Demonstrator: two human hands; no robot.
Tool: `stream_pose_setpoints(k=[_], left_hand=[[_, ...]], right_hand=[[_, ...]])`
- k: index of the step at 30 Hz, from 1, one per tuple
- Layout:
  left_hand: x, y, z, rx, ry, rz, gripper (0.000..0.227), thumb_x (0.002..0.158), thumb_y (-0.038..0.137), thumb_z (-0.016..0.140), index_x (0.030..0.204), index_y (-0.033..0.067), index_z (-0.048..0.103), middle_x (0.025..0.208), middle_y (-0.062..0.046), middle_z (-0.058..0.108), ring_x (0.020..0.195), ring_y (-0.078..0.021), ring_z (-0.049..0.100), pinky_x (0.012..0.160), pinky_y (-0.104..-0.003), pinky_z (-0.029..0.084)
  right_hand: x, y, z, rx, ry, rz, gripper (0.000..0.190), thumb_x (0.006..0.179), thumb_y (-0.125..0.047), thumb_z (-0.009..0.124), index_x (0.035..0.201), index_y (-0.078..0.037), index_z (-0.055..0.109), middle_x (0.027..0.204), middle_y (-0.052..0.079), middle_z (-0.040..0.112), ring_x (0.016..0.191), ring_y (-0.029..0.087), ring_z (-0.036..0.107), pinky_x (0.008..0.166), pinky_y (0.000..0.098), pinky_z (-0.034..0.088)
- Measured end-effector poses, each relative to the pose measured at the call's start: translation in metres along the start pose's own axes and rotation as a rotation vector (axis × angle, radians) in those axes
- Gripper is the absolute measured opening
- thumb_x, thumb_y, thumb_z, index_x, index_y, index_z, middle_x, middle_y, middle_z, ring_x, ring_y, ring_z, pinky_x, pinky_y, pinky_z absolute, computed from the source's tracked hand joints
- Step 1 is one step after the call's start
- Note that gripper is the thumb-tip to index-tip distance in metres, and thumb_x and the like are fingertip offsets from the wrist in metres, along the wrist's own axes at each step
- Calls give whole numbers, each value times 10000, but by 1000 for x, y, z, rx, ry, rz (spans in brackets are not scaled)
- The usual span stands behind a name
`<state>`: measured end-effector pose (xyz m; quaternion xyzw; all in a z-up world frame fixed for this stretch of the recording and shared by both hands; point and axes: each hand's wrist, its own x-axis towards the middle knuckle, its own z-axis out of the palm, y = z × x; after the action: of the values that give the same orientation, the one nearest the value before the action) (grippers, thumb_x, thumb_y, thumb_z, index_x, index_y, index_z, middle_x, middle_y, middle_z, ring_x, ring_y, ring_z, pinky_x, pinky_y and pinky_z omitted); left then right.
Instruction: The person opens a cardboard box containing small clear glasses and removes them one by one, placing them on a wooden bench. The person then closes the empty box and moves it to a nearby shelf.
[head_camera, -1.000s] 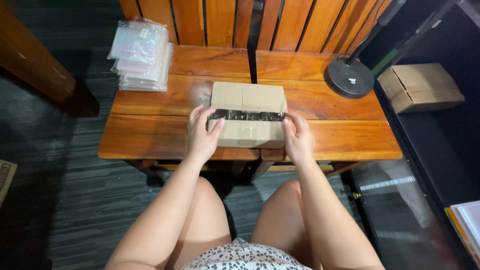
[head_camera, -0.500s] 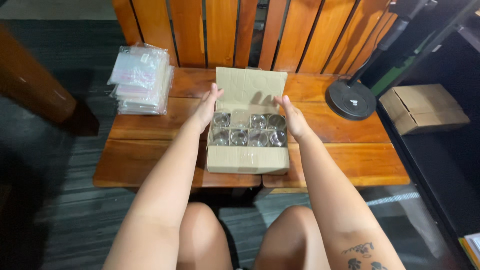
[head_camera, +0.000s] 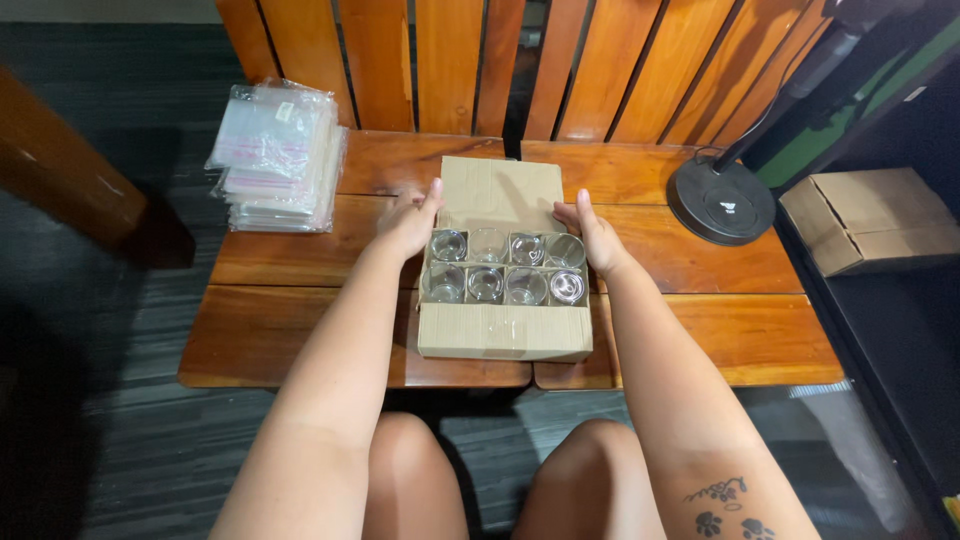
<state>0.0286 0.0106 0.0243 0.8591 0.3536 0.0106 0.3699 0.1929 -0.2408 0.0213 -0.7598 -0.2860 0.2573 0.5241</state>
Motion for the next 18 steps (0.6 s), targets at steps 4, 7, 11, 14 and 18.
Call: stream_pose_setpoints(k=[4, 7, 11, 14, 18], left_hand=[[-18, -3, 3, -169, 63, 19, 899, 973, 848, 102, 1309, 281, 713, 1534, -86, 530, 1508, -314, 348, 1266, -483, 211], [-42, -14, 9, -431, 155, 136, 844, 1053, 705, 106, 1399, 161, 651, 1512, -168, 547, 1491, -367, 376, 1270, -494, 209], [-97, -37, 26, -693, 328, 160, 482, 1030, 427, 580, 1316, 52, 678, 1367, -214, 620, 1336, -374, 552, 1145, -474, 445], [-129, -58, 45, -618, 413, 196, 388, 967, 255, 727, 1277, 25, 688, 1260, -219, 644, 1227, -381, 630, 1026, -437, 544], [-152, -81, 77, -538, 469, 170, 401, 904, 194, 793, 1259, 27, 710, 1197, -186, 656, 1150, -353, 676, 941, -382, 599]], right_hand=[[-9, 2, -3, -62, 78, -49, 785, 1086, -648, 135, 1445, -143, 618, 1486, 166, 569, 1497, 342, 359, 1265, 462, 243], [-28, 14, -6, 9, 229, -91, 620, 1102, -536, 277, 1365, -138, 673, 1407, 154, 621, 1425, 301, 450, 1220, 438, 316], [-70, 34, -6, 120, 500, -109, 292, 1082, -319, 583, 1220, -133, 762, 1186, 79, 712, 1167, 181, 603, 1020, 362, 496], [-112, 38, 3, 148, 532, -36, 234, 1017, -226, 684, 1204, -106, 760, 1058, 31, 720, 963, 124, 617, 840, 290, 570], [-155, 55, 16, 207, 510, 52, 270, 983, -153, 701, 1226, -43, 743, 1001, 88, 728, 884, 149, 634, 777, 289, 608]])
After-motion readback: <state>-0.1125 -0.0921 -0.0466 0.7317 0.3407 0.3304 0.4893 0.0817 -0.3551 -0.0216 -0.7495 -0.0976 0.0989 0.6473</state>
